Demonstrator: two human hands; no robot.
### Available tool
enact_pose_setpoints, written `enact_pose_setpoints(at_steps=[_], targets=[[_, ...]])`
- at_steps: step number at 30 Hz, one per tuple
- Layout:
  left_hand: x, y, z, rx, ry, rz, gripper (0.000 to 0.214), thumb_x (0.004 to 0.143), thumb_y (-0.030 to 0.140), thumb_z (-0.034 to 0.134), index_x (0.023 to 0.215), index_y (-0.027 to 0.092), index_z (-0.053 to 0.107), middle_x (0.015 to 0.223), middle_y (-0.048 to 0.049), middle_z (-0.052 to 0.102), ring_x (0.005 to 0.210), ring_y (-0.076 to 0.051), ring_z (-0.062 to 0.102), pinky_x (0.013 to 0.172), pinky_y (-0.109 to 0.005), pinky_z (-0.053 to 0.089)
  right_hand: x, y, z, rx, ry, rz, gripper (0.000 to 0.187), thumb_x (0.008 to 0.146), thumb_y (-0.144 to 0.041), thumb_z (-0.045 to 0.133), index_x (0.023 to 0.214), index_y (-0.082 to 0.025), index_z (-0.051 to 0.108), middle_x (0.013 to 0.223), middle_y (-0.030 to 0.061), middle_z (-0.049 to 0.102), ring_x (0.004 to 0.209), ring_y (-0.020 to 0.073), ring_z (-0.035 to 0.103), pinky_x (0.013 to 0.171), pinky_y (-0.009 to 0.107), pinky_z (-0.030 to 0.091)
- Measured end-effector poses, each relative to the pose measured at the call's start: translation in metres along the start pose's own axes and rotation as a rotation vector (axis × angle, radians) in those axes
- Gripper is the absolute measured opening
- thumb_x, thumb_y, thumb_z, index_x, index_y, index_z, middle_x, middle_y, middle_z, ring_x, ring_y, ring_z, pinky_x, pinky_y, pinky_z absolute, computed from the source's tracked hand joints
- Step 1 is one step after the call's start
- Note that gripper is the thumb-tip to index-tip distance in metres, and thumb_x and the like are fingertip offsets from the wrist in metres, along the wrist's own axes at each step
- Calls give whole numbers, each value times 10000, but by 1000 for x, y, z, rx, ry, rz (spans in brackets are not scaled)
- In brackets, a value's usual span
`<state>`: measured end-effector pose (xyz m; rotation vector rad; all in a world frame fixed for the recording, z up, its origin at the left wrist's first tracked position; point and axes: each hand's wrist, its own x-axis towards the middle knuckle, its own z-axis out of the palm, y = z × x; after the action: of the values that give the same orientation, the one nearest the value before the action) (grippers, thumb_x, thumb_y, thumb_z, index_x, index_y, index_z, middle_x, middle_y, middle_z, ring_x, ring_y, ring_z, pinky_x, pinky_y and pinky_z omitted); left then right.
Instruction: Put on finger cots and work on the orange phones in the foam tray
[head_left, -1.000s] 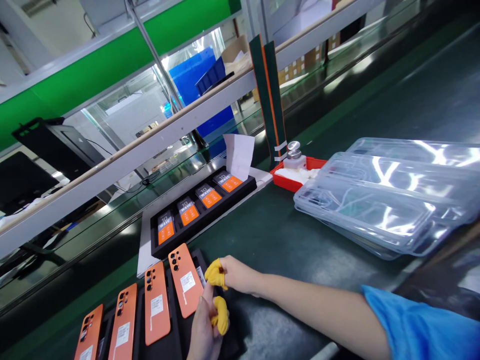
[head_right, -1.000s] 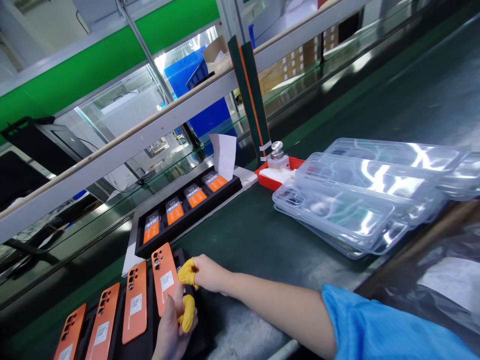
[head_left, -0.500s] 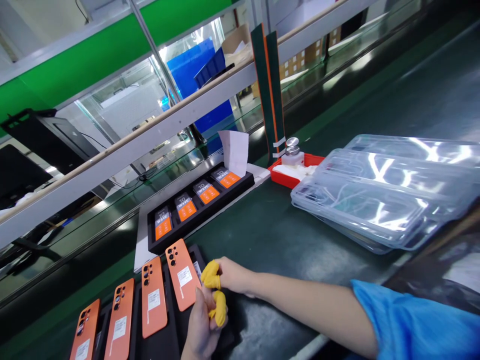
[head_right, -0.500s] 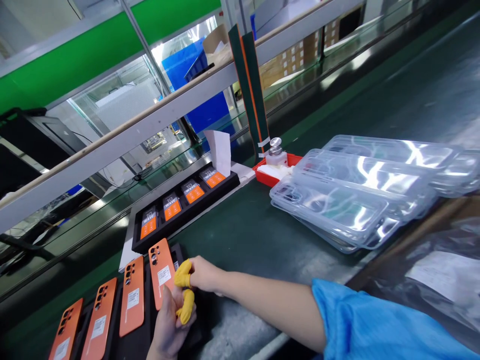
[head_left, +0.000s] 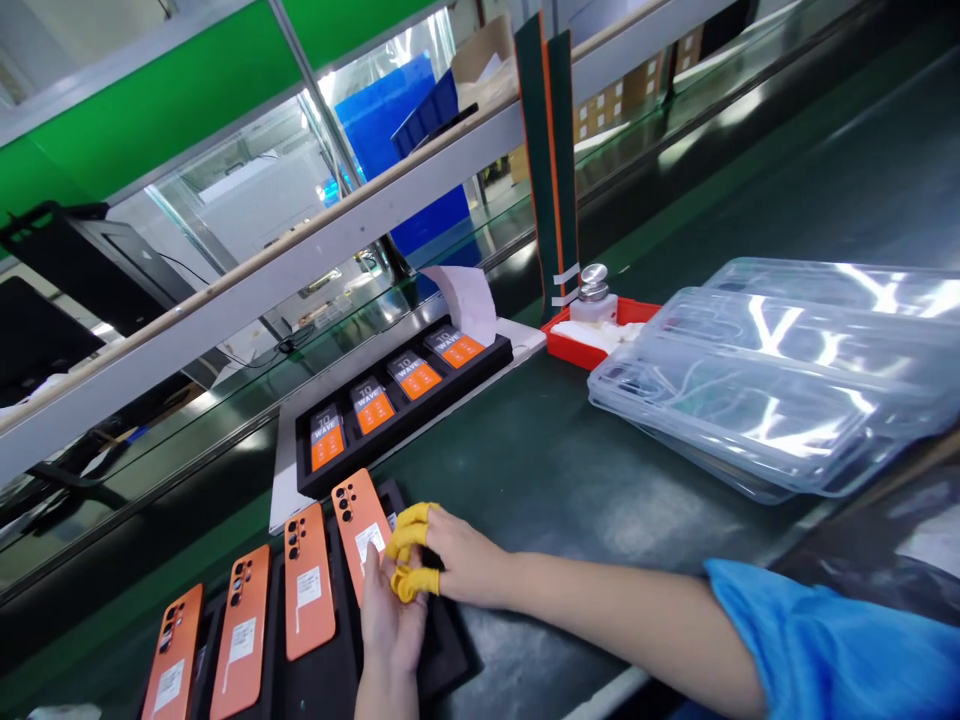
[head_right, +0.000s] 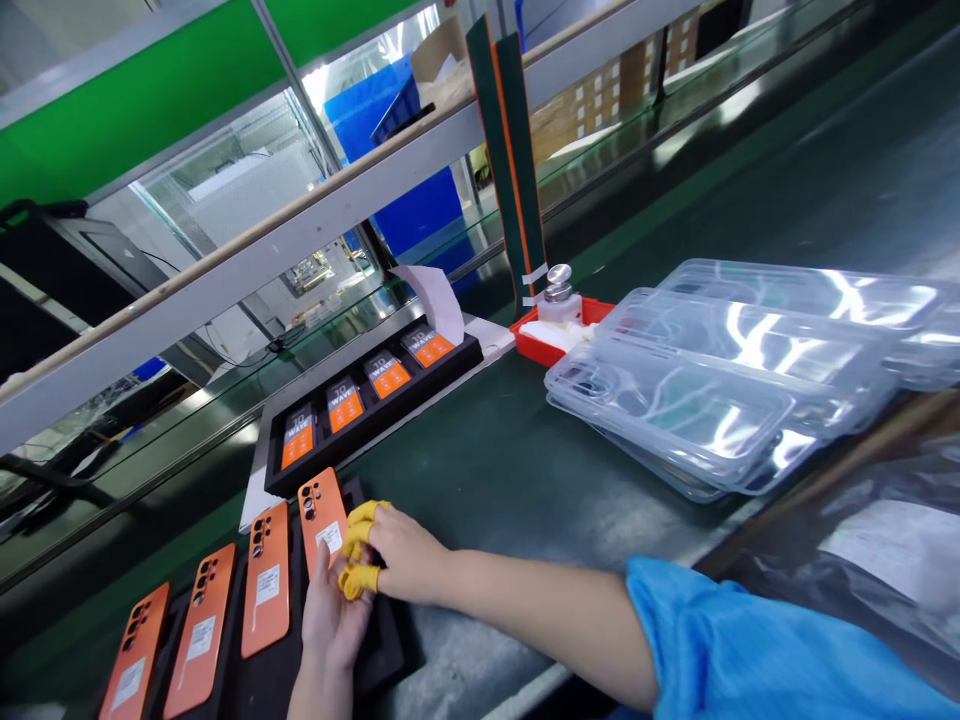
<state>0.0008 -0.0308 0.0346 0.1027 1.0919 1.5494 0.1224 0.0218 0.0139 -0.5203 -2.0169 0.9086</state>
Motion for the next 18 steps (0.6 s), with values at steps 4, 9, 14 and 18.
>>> enact_pose_setpoints(at_steps=[4, 9, 14, 18], targets=[[0, -4, -3, 31, -104, -15, 334, 906, 299, 339, 926, 71, 583, 847, -104, 633, 699, -144, 622, 605, -238, 539, -3, 0, 8, -160, -105, -44, 181, 805, -321, 559, 932, -226, 646, 1057, 41, 591, 1049, 191, 474, 927, 368, 367], [-1, -7, -1, 52, -160, -44, 322, 911, 257, 327, 1008, 69, 570, 967, -140, 633, 811, -183, 632, 666, -277, 549, -2, 7, 13, -167, -73, -52, 131, 809, -240, 541, 823, -226, 670, 994, 7, 627, 997, 167, 498, 899, 335, 375], [-5, -7, 5, 50, -18, -51, 204, 871, 94, 391, 981, 81, 562, 903, -99, 653, 773, -133, 640, 617, -186, 539, 3, 13, 9, -17, 112, 147, 128, 784, -151, 492, 806, -156, 618, 889, 62, 615, 877, 171, 519, 832, 341, 408], [-6, -6, 3, 107, 40, -15, 252, 813, -5, 432, 1020, 87, 544, 877, -78, 644, 688, -87, 630, 523, -120, 498, 8, 16, 2, 331, 192, 295, 120, 765, -132, 436, 770, -155, 554, 809, 31, 581, 780, 134, 523, 739, 277, 433]])
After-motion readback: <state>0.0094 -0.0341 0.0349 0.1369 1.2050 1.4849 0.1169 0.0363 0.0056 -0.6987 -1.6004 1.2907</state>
